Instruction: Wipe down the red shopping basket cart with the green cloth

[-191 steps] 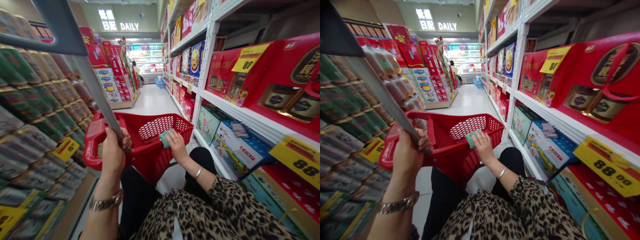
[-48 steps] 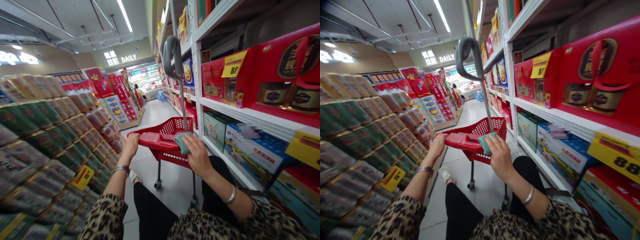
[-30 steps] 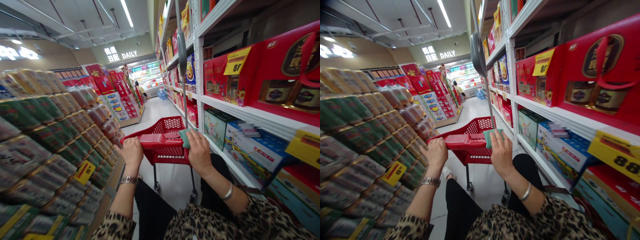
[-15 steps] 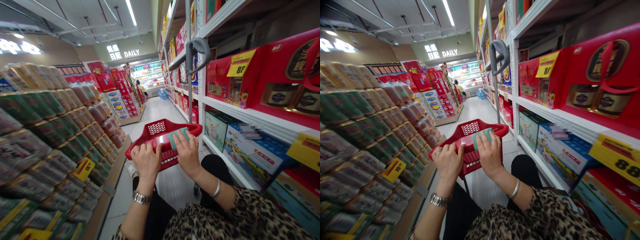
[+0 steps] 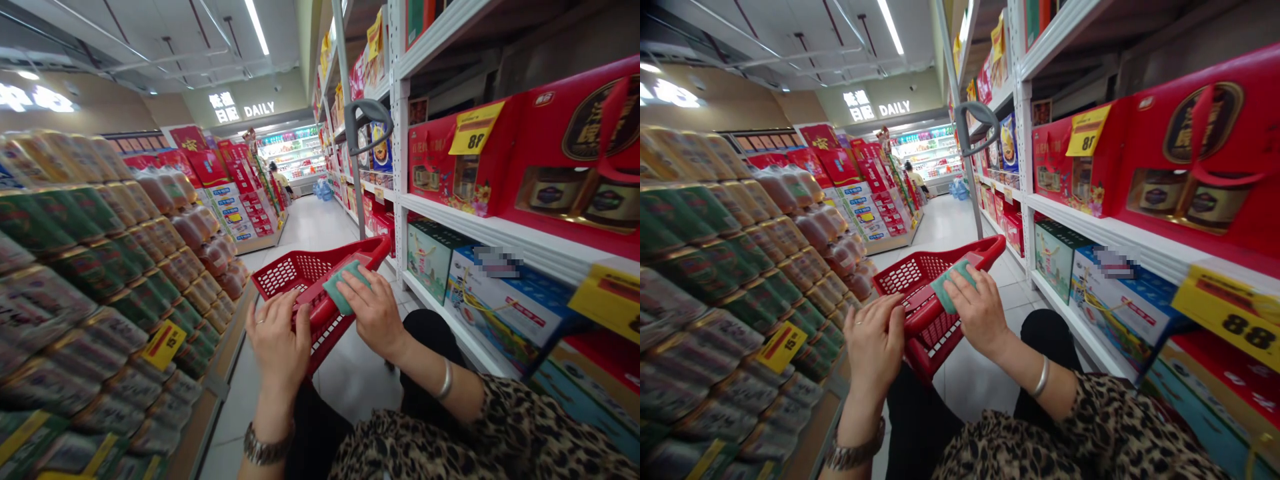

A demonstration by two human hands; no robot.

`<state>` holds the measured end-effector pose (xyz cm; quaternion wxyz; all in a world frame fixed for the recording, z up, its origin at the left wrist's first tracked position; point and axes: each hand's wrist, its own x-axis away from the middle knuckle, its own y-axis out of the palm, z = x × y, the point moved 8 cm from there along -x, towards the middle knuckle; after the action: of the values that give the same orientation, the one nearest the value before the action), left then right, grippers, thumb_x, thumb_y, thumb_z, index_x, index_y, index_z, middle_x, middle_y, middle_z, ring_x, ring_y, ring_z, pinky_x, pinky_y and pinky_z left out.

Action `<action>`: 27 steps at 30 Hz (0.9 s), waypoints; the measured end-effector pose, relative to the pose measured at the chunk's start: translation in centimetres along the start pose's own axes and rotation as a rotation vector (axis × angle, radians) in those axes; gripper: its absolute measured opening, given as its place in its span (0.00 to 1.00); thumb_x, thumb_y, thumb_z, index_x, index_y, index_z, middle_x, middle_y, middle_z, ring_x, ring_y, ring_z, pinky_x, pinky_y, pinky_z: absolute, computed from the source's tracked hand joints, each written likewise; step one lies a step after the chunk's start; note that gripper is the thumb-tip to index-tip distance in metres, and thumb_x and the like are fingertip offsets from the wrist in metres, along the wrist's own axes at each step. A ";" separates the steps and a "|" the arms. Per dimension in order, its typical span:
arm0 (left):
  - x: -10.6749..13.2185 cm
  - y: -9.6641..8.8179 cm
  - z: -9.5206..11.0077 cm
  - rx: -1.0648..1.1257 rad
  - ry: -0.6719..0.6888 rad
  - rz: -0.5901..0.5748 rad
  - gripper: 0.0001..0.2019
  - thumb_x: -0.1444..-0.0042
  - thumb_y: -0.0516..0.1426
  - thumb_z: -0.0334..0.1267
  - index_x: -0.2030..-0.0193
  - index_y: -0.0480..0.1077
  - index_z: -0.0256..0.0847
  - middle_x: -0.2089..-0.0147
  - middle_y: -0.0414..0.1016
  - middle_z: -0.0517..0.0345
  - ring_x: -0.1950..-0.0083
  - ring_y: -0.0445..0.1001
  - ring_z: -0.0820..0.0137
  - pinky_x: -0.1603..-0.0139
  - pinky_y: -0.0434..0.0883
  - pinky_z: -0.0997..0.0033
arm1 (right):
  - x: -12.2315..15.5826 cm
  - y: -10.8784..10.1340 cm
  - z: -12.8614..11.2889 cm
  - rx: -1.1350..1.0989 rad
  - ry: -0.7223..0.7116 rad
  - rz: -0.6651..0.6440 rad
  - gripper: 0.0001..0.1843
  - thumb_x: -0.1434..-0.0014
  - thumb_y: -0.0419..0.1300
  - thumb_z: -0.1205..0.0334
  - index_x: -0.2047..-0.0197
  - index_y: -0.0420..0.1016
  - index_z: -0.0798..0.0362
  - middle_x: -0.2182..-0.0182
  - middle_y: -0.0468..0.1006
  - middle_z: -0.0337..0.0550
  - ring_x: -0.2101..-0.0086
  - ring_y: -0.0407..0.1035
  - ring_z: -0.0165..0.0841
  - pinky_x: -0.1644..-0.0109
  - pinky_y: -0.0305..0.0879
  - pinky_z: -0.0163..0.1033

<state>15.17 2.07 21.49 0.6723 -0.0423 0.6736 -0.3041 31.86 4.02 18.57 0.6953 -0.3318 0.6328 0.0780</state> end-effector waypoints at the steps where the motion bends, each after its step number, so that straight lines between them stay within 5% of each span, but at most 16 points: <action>1: 0.1 0.5 -0.7 0.009 -0.013 -0.039 0.16 0.29 0.49 0.44 0.54 0.77 0.43 0.55 0.84 0.52 0.48 0.77 0.58 0.31 0.54 0.47 | -0.1 0.2 0.8 -0.005 0.015 -0.014 0.24 0.35 0.50 0.77 0.43 0.79 0.54 0.41 0.79 0.48 0.38 0.63 0.47 0.36 0.62 0.56; 5: 0.8 3.0 -1.1 0.207 -0.022 -0.170 0.21 0.28 0.42 0.42 0.70 0.69 0.44 0.69 0.76 0.58 0.63 0.73 0.64 0.45 0.65 0.56 | -0.5 0.8 3.0 0.000 0.111 -0.048 0.28 0.39 0.50 0.79 0.42 0.79 0.54 0.41 0.79 0.48 0.39 0.65 0.47 0.38 0.64 0.55; 8: 1.2 4.2 -0.4 0.271 -0.045 -0.152 0.22 0.28 0.39 0.41 0.73 0.62 0.46 0.72 0.69 0.58 0.67 0.68 0.64 0.58 0.65 0.62 | -0.4 0.6 2.3 -0.023 0.134 -0.051 0.29 0.41 0.50 0.80 0.43 0.80 0.54 0.42 0.79 0.48 0.40 0.65 0.48 0.38 0.63 0.56; 15: 1.5 4.9 -0.6 0.298 -0.104 -0.110 0.20 0.28 0.40 0.39 0.72 0.60 0.46 0.71 0.68 0.58 0.66 0.66 0.64 0.60 0.62 0.62 | 0.4 -0.4 -1.0 -0.217 0.035 -0.067 0.28 0.36 0.50 0.76 0.39 0.77 0.49 0.41 0.79 0.45 0.37 0.62 0.45 0.35 0.61 0.57; 27: 1.0 3.7 -2.7 0.372 -0.090 -0.245 0.20 0.31 0.43 0.40 0.75 0.61 0.46 0.74 0.69 0.58 0.67 0.67 0.66 0.61 0.65 0.63 | -1.1 2.5 6.3 -0.172 0.078 -0.167 0.32 0.40 0.50 0.79 0.38 0.77 0.51 0.38 0.77 0.48 0.36 0.63 0.44 0.35 0.63 0.55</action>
<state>13.86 5.62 18.63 0.6560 -0.0127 0.5650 -0.5003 35.57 9.76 18.55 0.6432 -0.4446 0.6204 0.0608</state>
